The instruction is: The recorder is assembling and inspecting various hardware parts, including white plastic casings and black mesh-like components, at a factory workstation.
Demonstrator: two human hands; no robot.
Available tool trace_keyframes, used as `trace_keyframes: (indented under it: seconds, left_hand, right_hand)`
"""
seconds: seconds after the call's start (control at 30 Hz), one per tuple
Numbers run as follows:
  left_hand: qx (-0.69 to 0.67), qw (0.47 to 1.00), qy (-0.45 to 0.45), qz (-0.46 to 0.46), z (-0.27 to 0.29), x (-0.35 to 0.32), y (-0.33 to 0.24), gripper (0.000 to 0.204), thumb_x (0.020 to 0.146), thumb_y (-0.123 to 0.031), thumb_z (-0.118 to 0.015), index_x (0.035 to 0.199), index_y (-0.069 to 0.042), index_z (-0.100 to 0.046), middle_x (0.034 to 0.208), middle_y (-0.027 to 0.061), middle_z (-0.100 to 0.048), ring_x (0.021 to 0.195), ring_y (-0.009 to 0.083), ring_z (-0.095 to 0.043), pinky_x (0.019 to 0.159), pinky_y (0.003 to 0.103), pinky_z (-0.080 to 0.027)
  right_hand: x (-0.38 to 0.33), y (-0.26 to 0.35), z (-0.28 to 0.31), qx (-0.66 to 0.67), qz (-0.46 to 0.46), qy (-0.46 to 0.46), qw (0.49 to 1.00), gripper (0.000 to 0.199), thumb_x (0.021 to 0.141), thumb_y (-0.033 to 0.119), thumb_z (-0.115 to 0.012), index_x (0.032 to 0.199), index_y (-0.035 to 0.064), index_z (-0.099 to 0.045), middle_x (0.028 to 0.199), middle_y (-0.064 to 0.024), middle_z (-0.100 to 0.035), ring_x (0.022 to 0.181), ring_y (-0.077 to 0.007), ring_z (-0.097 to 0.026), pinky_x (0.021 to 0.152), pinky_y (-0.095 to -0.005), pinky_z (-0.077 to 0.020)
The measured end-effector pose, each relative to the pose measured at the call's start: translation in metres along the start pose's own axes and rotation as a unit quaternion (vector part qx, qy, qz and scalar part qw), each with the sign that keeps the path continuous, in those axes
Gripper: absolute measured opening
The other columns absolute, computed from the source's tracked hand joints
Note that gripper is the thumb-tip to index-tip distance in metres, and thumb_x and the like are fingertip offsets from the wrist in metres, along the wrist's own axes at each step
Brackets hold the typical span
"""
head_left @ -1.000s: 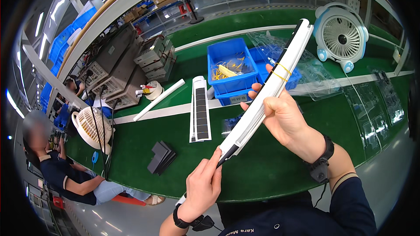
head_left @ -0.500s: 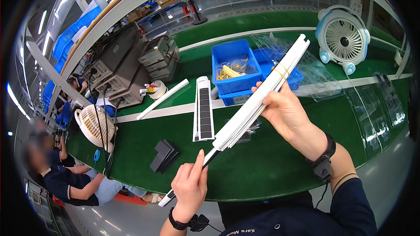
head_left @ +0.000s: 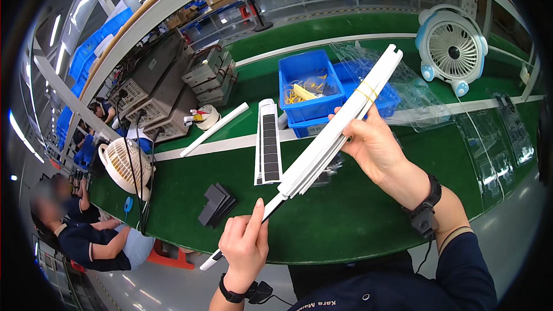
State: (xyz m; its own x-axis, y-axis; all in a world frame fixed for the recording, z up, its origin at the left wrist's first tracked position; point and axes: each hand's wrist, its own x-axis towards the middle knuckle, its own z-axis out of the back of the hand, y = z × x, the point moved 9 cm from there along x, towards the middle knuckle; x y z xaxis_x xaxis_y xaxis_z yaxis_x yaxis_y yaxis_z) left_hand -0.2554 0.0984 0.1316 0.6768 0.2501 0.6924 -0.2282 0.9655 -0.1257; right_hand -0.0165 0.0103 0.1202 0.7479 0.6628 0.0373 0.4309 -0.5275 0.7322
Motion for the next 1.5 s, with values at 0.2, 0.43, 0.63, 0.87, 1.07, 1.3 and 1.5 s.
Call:
trace_keyframes:
  seconds: [0.2,0.43,0.63,0.87,1.07,1.3,1.5]
  left_hand:
    - [0.018,1.000,-0.011,-0.007,0.000,-0.003,0.003,0.047,0.068,-0.002,-0.070,0.113,-0.012,-0.064,0.070,0.0036,-0.053,0.057,0.0183,-0.046,0.049,0.028,-0.038]
    - [0.044,0.995,-0.057,-0.064,0.002,-0.008,-0.003,0.043,0.068,-0.003,-0.070,0.110,-0.013,-0.066,0.073,0.0040,-0.054,0.057,0.0182,-0.044,0.047,0.028,-0.036]
    - [0.051,0.998,0.025,-0.013,-0.007,0.008,-0.014,0.047,0.070,0.004,-0.067,0.117,0.000,-0.058,0.071,0.0077,-0.054,0.060,0.0221,-0.049,0.054,0.031,-0.041]
    - [-0.142,0.971,0.154,0.116,-0.032,0.015,0.005,0.079,0.074,-0.001,-0.070,0.139,0.004,-0.025,0.089,0.0184,-0.063,0.068,0.0253,-0.063,0.060,0.033,-0.050]
    - [-0.090,0.980,0.048,0.173,0.007,0.005,0.030,0.080,0.069,-0.012,-0.076,0.135,0.003,-0.035,0.095,0.0185,-0.065,0.070,0.0209,-0.063,0.062,0.029,-0.050]
    - [-0.134,0.936,-0.144,0.292,0.041,-0.068,0.117,0.046,0.095,-0.029,-0.043,0.129,0.001,-0.047,0.091,0.0119,-0.064,0.068,0.0165,-0.056,0.065,0.026,-0.046]
    - [-0.466,0.758,-0.183,0.418,-0.001,-0.089,0.127,0.052,0.098,-0.042,-0.031,0.122,0.000,-0.049,0.101,0.0089,-0.059,0.087,0.0143,-0.059,0.068,0.026,-0.052]
  right_hand:
    - [0.000,-0.010,-0.001,-0.023,-0.024,0.014,0.999,0.053,0.074,-0.007,-0.049,0.122,0.0066,-0.031,0.107,-0.0104,-0.050,0.103,-0.0233,-0.053,0.090,-0.0453,-0.0474]
    - [-0.005,-0.021,-0.001,-0.012,-0.051,0.000,0.999,0.055,0.075,-0.007,-0.050,0.124,0.0079,-0.030,0.106,-0.0125,-0.052,0.100,-0.0228,-0.055,0.089,-0.0455,-0.0485]
    - [-0.014,-0.032,-0.007,-0.044,-0.040,0.009,0.998,0.067,0.079,-0.005,-0.053,0.133,0.0147,-0.020,0.108,-0.0094,-0.051,0.101,-0.0218,-0.056,0.088,-0.0433,-0.0490]
    - [-0.013,-0.038,-0.012,-0.073,-0.067,0.031,0.995,0.070,0.083,0.001,-0.059,0.136,0.0167,-0.016,0.114,-0.0092,-0.051,0.101,-0.0207,-0.056,0.084,-0.0459,-0.0510]
    - [0.010,-0.026,0.012,-0.053,-0.018,-0.020,0.998,0.050,0.085,0.011,-0.062,0.124,0.0128,-0.031,0.108,-0.0078,-0.055,0.100,-0.0200,-0.057,0.083,-0.0488,-0.0516]
    - [0.018,-0.004,0.012,-0.033,0.011,-0.006,0.999,0.058,0.084,0.011,-0.063,0.129,0.0127,-0.027,0.107,-0.0070,-0.052,0.103,-0.0210,-0.054,0.084,-0.0515,-0.0500]
    - [0.014,-0.004,0.013,-0.059,0.037,-0.023,0.997,0.057,0.085,0.011,-0.064,0.128,0.0108,-0.026,0.106,-0.0076,-0.052,0.102,-0.0213,-0.055,0.083,-0.0500,-0.0510]
